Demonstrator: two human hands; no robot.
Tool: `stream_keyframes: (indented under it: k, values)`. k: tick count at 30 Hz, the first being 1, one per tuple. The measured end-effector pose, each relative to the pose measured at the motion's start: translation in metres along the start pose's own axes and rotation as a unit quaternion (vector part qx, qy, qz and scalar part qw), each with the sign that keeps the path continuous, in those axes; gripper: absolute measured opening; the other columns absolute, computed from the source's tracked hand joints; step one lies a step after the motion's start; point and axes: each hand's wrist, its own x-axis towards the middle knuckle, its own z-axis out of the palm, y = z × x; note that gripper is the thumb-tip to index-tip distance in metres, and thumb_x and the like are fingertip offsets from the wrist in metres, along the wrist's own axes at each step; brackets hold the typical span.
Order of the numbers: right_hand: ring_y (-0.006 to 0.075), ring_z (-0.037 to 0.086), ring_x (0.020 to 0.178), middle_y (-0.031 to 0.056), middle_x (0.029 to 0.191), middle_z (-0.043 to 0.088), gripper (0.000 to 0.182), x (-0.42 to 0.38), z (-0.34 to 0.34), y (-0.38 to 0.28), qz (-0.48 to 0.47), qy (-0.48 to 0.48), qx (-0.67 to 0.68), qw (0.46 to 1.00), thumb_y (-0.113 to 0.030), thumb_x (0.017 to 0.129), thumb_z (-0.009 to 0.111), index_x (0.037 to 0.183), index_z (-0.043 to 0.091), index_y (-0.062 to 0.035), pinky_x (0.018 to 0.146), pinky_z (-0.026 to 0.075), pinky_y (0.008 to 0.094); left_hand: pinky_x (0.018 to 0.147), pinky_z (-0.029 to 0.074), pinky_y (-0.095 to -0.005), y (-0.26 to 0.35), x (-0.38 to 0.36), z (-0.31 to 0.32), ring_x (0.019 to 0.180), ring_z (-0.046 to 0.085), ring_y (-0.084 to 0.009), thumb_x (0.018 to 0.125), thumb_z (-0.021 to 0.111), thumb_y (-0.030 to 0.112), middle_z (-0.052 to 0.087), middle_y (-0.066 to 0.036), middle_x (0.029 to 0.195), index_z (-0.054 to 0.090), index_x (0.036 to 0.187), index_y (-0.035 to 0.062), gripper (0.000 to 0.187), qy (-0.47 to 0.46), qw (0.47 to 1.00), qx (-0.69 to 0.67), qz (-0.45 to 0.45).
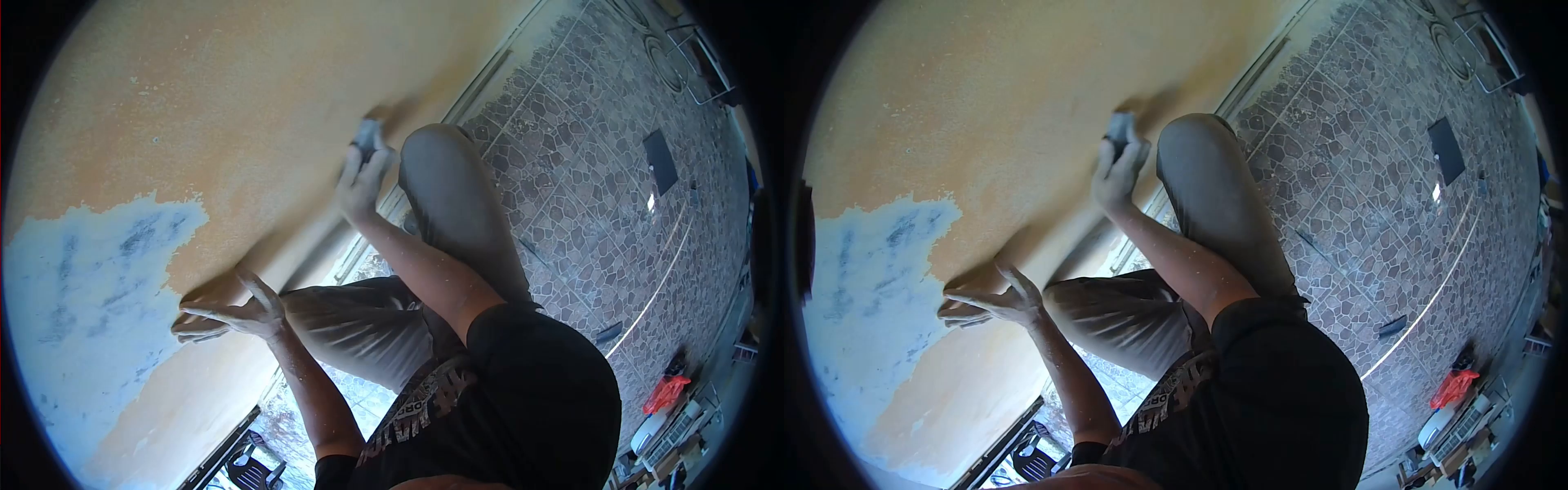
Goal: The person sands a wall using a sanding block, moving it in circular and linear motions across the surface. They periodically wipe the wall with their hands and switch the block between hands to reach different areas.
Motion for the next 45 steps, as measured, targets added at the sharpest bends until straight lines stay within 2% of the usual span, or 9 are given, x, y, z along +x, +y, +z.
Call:
stream_keyframes:
  k: [5, 9, 13, 19, 25, 27, 35, 39, 45]
  values:
    - [0.0208, 0.052, 0.100, 0.0128, 0.111, 0.049, 0.048, -0.027, -0.009, -0.061, 0.033, -0.091, 0.262, 0.960, -0.017, 0.099, 0.064, 0.137, 0.039, -0.0017, 0.086, 0.043, 0.0373, 0.108, -0.013, -0.0740, 0.006, 0.010, -0.007, 0.142, -0.030, -0.0540, 0.082, 0.057, 0.080, -0.032, -0.037, 0.153, -0.022, 0.155, 0.0029, 0.133, -0.102, 0.992, 0.032, -0.070]
    - [0.0251, 0.053, 0.100, 0.0143, 0.116, 0.054, 0.056, -0.011, -0.024, -0.076, -0.276, -0.124, 0.023, 0.953, -0.019, 0.091, 0.074, 0.138, 0.046, -0.0060, 0.088, 0.043, 0.0413, 0.109, -0.012, -0.0734, 0.009, 0.012, -0.007, 0.143, -0.030, -0.0538, 0.082, 0.060, 0.078, -0.030, -0.039, 0.153, -0.023, 0.153, -0.0029, 0.136, -0.107, 0.991, 0.055, -0.064]
    - [0.0145, 0.055, 0.080, 0.0101, 0.103, 0.060, 0.041, 0.056, -0.004, -0.029, 0.094, 0.058, 0.180, 0.977, -0.014, 0.103, 0.056, 0.138, 0.041, 0.0020, 0.072, 0.049, 0.0284, 0.109, -0.013, -0.0733, 0.007, 0.010, -0.013, 0.141, -0.031, -0.0552, 0.082, 0.063, 0.074, -0.031, -0.041, 0.151, -0.025, 0.153, -0.0013, 0.136, -0.135, 0.985, 0.085, -0.062]
    - [0.0288, 0.047, 0.103, 0.0153, 0.114, 0.050, 0.057, -0.067, -0.024, -0.059, -0.290, -0.219, 0.047, 0.931, -0.021, 0.090, 0.073, 0.137, 0.049, -0.0018, 0.089, 0.038, 0.0460, 0.108, -0.015, -0.0733, 0.006, 0.008, -0.018, 0.140, -0.031, -0.0572, 0.082, 0.069, 0.068, -0.034, -0.042, 0.149, -0.027, 0.152, 0.0011, 0.136, -0.180, 0.982, 0.048, -0.043]
    - [0.0138, 0.054, 0.090, 0.0086, 0.108, 0.055, 0.046, 0.038, -0.013, -0.077, -0.132, -0.013, 0.084, 0.988, -0.007, 0.099, 0.060, 0.139, 0.041, 0.0034, 0.078, 0.046, 0.0289, 0.110, -0.014, -0.0719, -0.029, 0.015, -0.054, 0.145, -0.028, -0.0516, 0.082, 0.073, 0.063, -0.028, -0.033, 0.158, -0.017, 0.159, 0.0170, 0.127, -0.183, 0.979, 0.081, 0.020]
    - [0.0131, 0.052, 0.090, 0.0076, 0.107, 0.054, 0.045, 0.059, -0.013, -0.070, -0.047, -0.018, 0.168, 0.984, -0.007, 0.099, 0.060, 0.138, 0.041, 0.0044, 0.078, 0.045, 0.0288, 0.111, -0.007, -0.0737, -0.030, 0.015, -0.053, 0.144, -0.021, -0.0580, 0.080, 0.077, 0.057, -0.024, -0.043, 0.153, -0.021, 0.156, 0.0062, 0.135, -0.193, 0.971, 0.138, 0.038]
    - [0.0293, 0.051, 0.106, 0.0077, 0.113, 0.055, 0.054, -0.067, -0.027, -0.048, -0.285, -0.270, 0.050, 0.919, -0.021, 0.085, 0.079, 0.134, 0.056, -0.0266, 0.088, 0.039, 0.0449, 0.113, 0.014, -0.0670, -0.006, 0.011, -0.019, 0.136, 0.010, -0.0678, 0.082, 0.078, 0.052, 0.001, -0.056, 0.143, -0.025, 0.144, -0.0137, 0.137, -0.264, 0.961, 0.074, 0.038]
    - [0.0148, 0.056, 0.089, 0.0103, 0.109, 0.054, 0.049, 0.020, -0.011, -0.071, -0.127, -0.041, 0.110, 0.985, -0.001, 0.097, 0.057, 0.140, 0.035, 0.0058, 0.079, 0.049, 0.0289, 0.113, 0.023, -0.0641, -0.027, -0.001, -0.037, 0.132, 0.023, -0.0720, 0.083, 0.078, 0.050, 0.012, -0.061, 0.139, -0.026, 0.139, -0.0222, 0.139, -0.301, 0.948, 0.105, 0.001]
    - [0.0178, 0.053, 0.090, 0.0145, 0.113, 0.054, 0.054, -0.036, -0.020, -0.032, -0.231, -0.149, 0.074, 0.959, -0.005, 0.092, 0.067, 0.139, 0.041, 0.0008, 0.076, 0.045, 0.0321, 0.112, 0.026, -0.0621, -0.014, -0.001, -0.016, 0.131, 0.026, -0.0701, 0.083, 0.079, 0.048, 0.012, -0.061, 0.137, -0.028, 0.138, -0.0230, 0.140, -0.331, 0.943, 0.017, -0.027]
